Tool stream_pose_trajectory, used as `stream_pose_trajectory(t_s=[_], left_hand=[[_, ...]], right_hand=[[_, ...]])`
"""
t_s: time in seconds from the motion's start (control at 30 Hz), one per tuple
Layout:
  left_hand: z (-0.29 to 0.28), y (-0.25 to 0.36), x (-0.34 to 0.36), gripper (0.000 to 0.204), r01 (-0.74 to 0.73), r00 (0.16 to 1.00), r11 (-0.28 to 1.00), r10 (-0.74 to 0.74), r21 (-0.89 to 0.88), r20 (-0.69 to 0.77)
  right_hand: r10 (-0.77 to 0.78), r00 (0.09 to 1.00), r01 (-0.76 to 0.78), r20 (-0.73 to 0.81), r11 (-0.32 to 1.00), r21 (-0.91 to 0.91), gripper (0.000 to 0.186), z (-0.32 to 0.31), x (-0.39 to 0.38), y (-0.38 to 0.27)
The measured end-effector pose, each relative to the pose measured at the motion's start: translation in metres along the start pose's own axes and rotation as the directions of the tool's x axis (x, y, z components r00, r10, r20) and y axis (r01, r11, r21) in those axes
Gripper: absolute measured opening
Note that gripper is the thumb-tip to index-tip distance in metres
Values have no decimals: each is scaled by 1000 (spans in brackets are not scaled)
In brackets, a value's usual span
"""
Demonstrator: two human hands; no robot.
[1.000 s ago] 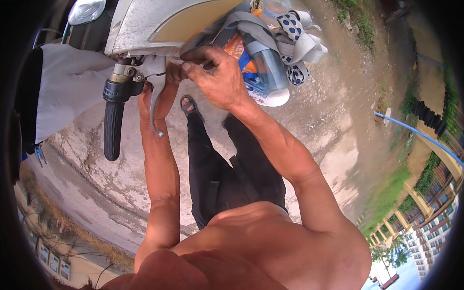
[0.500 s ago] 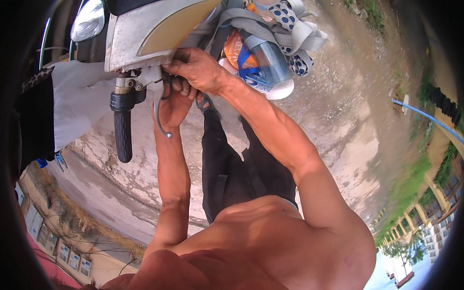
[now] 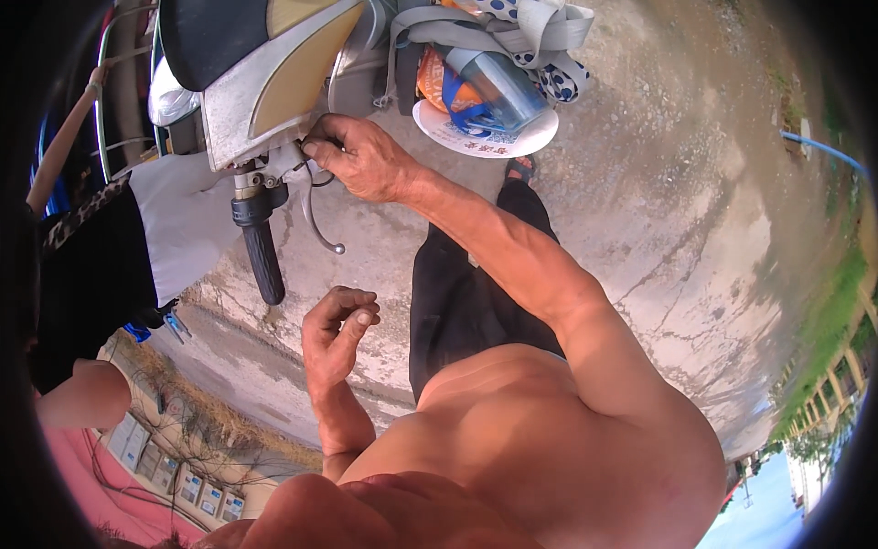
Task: The person repairs a scooter by manipulating wires inside a compartment and adjusting a lever on the handlebar by hand and using pliers.
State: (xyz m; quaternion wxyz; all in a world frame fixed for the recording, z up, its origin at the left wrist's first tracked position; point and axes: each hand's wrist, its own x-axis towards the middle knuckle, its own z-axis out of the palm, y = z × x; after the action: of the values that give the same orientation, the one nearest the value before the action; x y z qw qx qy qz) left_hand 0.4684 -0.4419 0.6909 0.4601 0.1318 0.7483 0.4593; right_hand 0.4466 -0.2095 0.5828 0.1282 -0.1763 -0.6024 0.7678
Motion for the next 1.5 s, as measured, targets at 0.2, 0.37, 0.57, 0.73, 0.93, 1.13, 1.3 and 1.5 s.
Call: stream_pose_trajectory(t_s=[0.2, 0.37, 0.57, 0.73, 0.93, 1.13, 1.3, 1.5], left_hand=[[-41, 47, 33, 29, -412, 687, 790, 597, 454, -416], [-48, 67, 95, 58, -203, 868, 872, 371, 445, -331], [-52, 63, 106, 61, -108, 861, 650, 439, 752, -256], [-53, 57, 108, 55, -108, 872, 756, 384, 645, -303], [-58, 50, 110, 55, -170, 870, 758, 415, 629, -266], [-60, 53, 110, 56, -157, 863, 691, 444, 705, -243], [-56, 61, 110, 56, -179, 854, 655, 474, 734, -214], [-61, 56, 108, 53, -202, 839, 636, 505, 745, -203]], right_hand=[[52, 999, -53, 12, 990, 129, 33, 6, 3, 15], [30, 995, -76, 95, 847, 526, 43, 13, 15, 20], [-15, 985, -58, 175, 912, 406, 36, 9, 23, 24], [-21, 997, -29, 73, 784, 620, 34, 28, -4, 34], [-33, 999, 38, -18, 883, 468, 34, 33, -31, 27], [-50, 999, 44, 9, 934, 354, 40, 31, -29, 32], [20, 995, -7, -101, 992, 126, 51, 24, -1, 26], [-87, 993, 92, -80, 994, 65, 47, 20, 15, 5]])
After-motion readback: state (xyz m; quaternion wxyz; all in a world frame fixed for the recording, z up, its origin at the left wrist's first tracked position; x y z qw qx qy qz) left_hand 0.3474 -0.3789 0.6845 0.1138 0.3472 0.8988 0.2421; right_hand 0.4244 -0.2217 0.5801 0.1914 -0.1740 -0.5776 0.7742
